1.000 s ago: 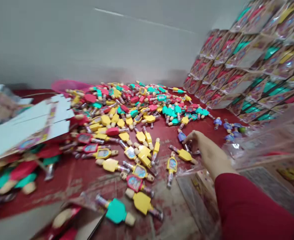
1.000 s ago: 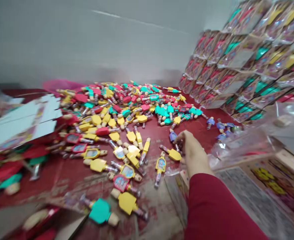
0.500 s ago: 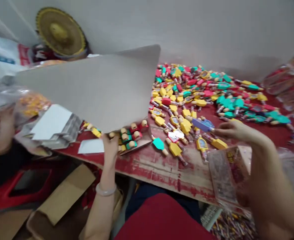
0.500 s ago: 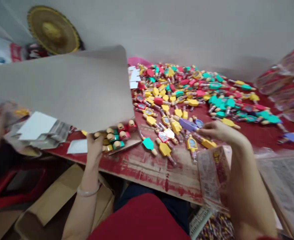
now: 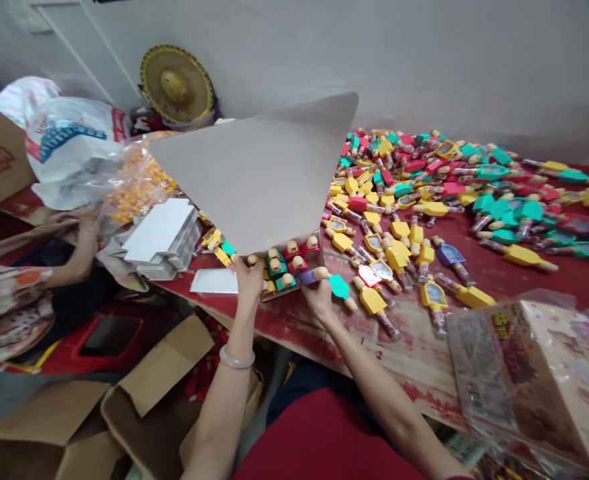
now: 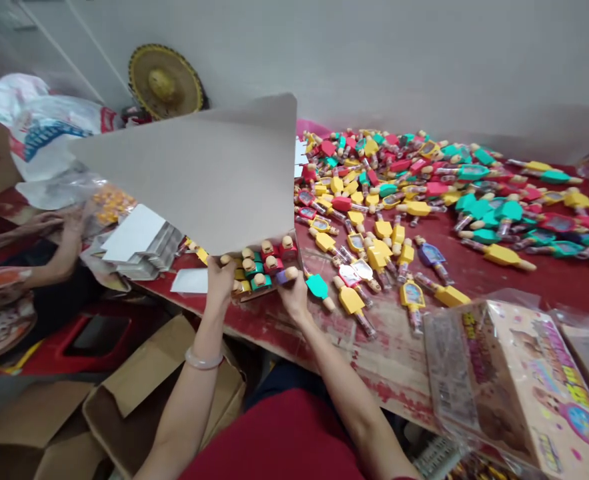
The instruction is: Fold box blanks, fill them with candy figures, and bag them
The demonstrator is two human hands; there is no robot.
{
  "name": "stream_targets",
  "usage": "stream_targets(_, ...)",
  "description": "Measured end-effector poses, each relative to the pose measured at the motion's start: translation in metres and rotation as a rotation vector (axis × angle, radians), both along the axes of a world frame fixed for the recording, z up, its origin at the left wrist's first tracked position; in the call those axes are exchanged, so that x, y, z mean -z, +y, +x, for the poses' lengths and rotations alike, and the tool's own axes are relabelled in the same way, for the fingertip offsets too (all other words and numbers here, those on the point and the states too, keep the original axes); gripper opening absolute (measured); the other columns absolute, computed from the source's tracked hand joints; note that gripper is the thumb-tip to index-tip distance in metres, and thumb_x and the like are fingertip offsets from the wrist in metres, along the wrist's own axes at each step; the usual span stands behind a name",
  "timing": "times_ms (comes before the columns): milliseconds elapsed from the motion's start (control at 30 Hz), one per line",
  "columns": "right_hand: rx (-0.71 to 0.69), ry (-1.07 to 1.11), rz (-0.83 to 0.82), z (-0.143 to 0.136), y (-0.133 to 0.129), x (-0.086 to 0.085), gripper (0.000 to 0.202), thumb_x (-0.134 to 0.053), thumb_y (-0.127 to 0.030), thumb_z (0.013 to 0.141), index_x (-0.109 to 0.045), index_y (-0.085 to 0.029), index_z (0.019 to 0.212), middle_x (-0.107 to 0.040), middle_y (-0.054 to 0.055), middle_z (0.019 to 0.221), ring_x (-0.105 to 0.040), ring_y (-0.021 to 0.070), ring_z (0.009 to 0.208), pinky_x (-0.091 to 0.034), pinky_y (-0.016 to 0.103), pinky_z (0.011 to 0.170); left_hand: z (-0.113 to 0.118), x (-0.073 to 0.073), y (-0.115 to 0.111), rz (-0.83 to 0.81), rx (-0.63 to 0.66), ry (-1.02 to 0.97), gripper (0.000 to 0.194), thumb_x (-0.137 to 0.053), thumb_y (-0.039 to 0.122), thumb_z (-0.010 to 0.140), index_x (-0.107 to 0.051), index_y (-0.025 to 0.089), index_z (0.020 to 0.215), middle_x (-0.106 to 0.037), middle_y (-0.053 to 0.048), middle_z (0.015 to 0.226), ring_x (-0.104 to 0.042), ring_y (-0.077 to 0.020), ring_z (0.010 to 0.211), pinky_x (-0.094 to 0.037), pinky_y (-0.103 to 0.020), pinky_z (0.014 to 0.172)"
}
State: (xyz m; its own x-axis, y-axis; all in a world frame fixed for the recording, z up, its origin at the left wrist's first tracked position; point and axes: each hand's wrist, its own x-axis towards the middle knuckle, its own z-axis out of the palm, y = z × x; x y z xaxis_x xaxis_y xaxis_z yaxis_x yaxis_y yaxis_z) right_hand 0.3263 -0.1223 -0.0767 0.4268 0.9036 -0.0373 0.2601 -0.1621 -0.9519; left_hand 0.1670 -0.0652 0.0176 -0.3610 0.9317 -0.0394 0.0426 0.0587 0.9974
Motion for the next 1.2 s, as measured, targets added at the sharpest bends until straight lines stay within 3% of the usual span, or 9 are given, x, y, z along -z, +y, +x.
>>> stream_targets(233,-0.090,-0.107,-0.024,0.000,-0.009,0.004,0.028,-0.061,-0.041,0.076,-0.048,-0.024,0.096,-0.070,0.009,0.097,-0.063,0.0247,0.086,-0.053,0.038,0.080,0.000,0.008,0.003,0.008,0.035,0.022,0.032,-0.062,0.016,0.073,-0.043,0.023,0.098,-0.047,0.004,0.083,-0.048,-0.0125,0.071,-0.047,-0.026,0.068)
stream_targets(367,-0.020,-0.125,-0.043,-0.006,-0.004,0.003,0.029,-0.061,-0.037,0.073,-0.042,-0.025,0.092,-0.067,0.006,0.087,-0.061,0.0229,0.077,-0.049,0.034,0.071,0.001,0.009,0.004,0.009,0.024,0.042,0.033,-0.063,0.018,0.072,-0.042,0.023,0.096,-0.045,0.005,0.081,-0.045,-0.0104,0.067,-0.044,-0.023,0.062)
stream_targets(500,-0.089,-0.130,0.009,-0.002,-0.006,0.010,0.027,-0.061,-0.039,0.076,-0.044,-0.024,0.090,-0.066,0.005,0.085,-0.061,0.0225,0.077,-0.047,0.031,0.070,0.001,0.007,0.002,-0.064,0.030,-0.018,0.033,-0.061,0.019,0.071,-0.040,0.024,0.096,-0.042,0.007,0.079,-0.042,-0.0091,0.061,-0.039,-0.021,0.055)
stream_targets(733,-0.125,-0.300,-0.198,-0.009,-0.003,0.009,0.027,-0.066,-0.025,0.078,-0.053,-0.019,0.101,-0.069,0.010,0.098,-0.065,0.0243,0.086,-0.048,0.032,0.076,-0.002,0.008,0.003,0.008,0.020,0.033,0.036,-0.065,0.020,0.069,-0.043,0.023,0.097,-0.047,0.005,0.083,-0.049,-0.0114,0.073,-0.046,-0.024,0.068)
stream_targets(867,-0.167,-0.390,-0.174,0.039,-0.010,-0.011,0.037,-0.055,-0.019,0.087,-0.057,-0.014,0.124,-0.071,0.013,0.111,-0.067,0.0240,0.101,-0.050,0.033,0.089,-0.002,0.003,0.002,-0.033,0.010,0.015,0.033,-0.061,0.019,0.068,-0.041,0.023,0.093,-0.046,0.006,0.080,-0.046,-0.0104,0.065,-0.041,-0.022,0.058)
stream_targets(967,0.044,-0.625,-0.378,0.101,-0.004,-0.030,0.040,-0.042,-0.023,0.099,-0.058,-0.011,0.133,-0.065,0.019,0.126,-0.066,0.0269,0.112,-0.050,0.036,0.093,-0.002,0.003,0.002,-0.013,0.024,0.001,0.033,-0.061,0.019,0.067,-0.040,0.023,0.092,-0.045,0.006,0.079,-0.045,-0.0099,0.065,-0.041,-0.022,0.059)
stream_targets(1000,0.037,-0.727,-0.500,0.118,0.002,-0.034,0.040,-0.044,-0.028,0.100,-0.061,-0.009,0.131,-0.060,0.024,0.135,-0.067,0.0296,0.112,-0.051,0.037,0.090,-0.002,0.003,0.002,-0.006,0.029,0.001,0.034,-0.061,0.019,0.066,-0.041,0.023,0.093,-0.045,0.006,0.080,-0.045,-0.0100,0.067,-0.042,-0.022,0.061)
stream_targets(1100,-0.144,-0.911,-0.729,0.150,0.020,-0.042,0.038,-0.061,-0.031,0.092,-0.067,-0.006,0.120,-0.045,0.031,0.149,-0.069,0.0335,0.107,-0.053,0.038,0.082,-0.001,0.001,0.001,0.007,0.007,0.010,0.032,-0.060,0.017,0.066,-0.042,0.023,0.092,-0.046,0.005,0.081,-0.046,-0.0105,0.068,-0.042,-0.022,0.061)
stream_targets(1200,-0.224,-0.944,-0.681,0.158,0.022,-0.054,0.037,-0.069,-0.028,0.086,-0.066,-0.010,0.118,-0.056,0.025,0.138,-0.068,0.0318,0.107,-0.051,0.035,0.082,0.001,-0.002,0.000,-0.009,-0.014,0.002,0.030,-0.058,0.017,0.067,-0.041,0.023,0.090,-0.045,0.006,0.079,-0.044,-0.0099,0.065,-0.038,-0.021,0.057)
